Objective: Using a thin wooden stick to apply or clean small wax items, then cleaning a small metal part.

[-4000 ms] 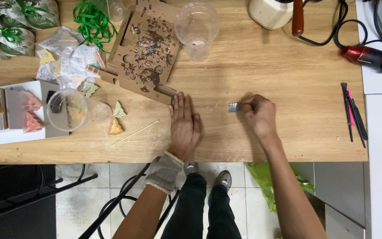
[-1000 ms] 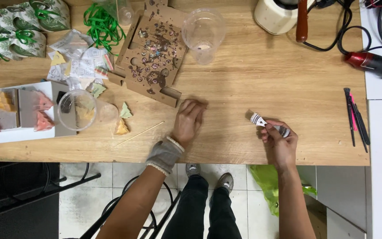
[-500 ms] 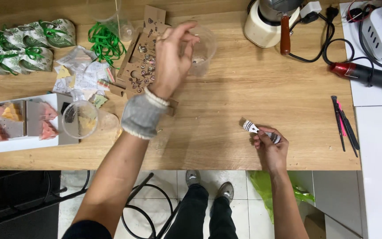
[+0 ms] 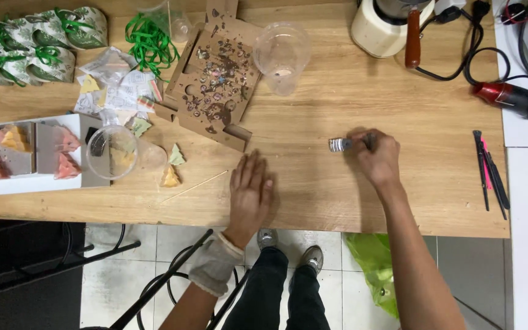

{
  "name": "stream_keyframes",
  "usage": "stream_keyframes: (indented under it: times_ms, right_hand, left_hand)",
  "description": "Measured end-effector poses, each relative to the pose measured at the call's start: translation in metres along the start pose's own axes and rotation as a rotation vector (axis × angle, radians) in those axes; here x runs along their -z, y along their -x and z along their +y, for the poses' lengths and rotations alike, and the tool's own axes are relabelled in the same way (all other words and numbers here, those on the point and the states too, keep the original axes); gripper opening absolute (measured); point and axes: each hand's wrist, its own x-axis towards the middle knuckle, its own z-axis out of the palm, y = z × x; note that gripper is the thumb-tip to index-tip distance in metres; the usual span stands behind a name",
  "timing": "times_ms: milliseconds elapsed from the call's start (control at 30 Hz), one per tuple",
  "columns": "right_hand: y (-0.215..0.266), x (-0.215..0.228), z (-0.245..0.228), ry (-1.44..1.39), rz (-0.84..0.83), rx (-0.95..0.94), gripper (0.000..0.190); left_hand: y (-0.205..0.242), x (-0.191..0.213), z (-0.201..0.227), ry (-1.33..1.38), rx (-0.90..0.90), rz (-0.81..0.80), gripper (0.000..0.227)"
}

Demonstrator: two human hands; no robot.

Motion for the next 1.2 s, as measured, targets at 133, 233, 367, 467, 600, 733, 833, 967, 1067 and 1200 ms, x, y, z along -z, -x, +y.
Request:
stream_keyframes:
  times_ms: [133,233,367,467,600,733,833,967,1067,1200]
  right_hand:
    - [-0.030,-0.025,-0.023,0.263,-0.135,0.267,0.016]
    - [-0.008,-0.054,-0.051,0.249,-0.228,0.281,0.013]
    - [0.004,-0.083,-0.044,0.221,-0.258,0.189,0.009]
    - [0.011,-0.093,-0.043,0.138,-0.215,0.262,0.010]
    - [0.021,-0.101,-0.053,0.124,-0.193,0.168,0.013]
    - [0.026,-0.108,-0.042,0.023,-0.131,0.271,0.011]
    - [0.030,-0.105,-0.037,-0.013,-0.145,0.171,0.012]
    - [0.031,-0.090,-0.043,-0.323,-0.196,-0.047,0.014]
    - [0.028,-0.065,-0.081,-0.317,-0.152,-0.080,0.008]
    - [0.009,-0.030,-0.157,-0.274,-0.066,0.156,0.012]
  left_hand:
    - [0.007,-0.020,0.013,-0.165,0.062,-0.087,0.066]
    - [0.001,-0.029,0.025,-0.083,0.146,-0.081,0.071]
    - [-0.002,-0.032,0.029,-0.036,0.198,-0.059,0.073]
    - [-0.003,-0.032,0.030,-0.012,0.215,-0.068,0.074]
    - [-0.005,-0.034,0.027,0.010,0.203,-0.064,0.077]
    - [-0.004,-0.035,0.027,0.046,0.223,-0.074,0.078]
    - [-0.003,-0.032,0.029,0.058,0.223,-0.079,0.077]
    - [-0.015,-0.014,0.037,0.050,0.194,-0.100,0.080]
    - [-0.039,0.009,0.052,0.051,0.122,-0.081,0.078]
    - [-0.100,0.047,0.067,0.078,-0.060,0.048,0.075]
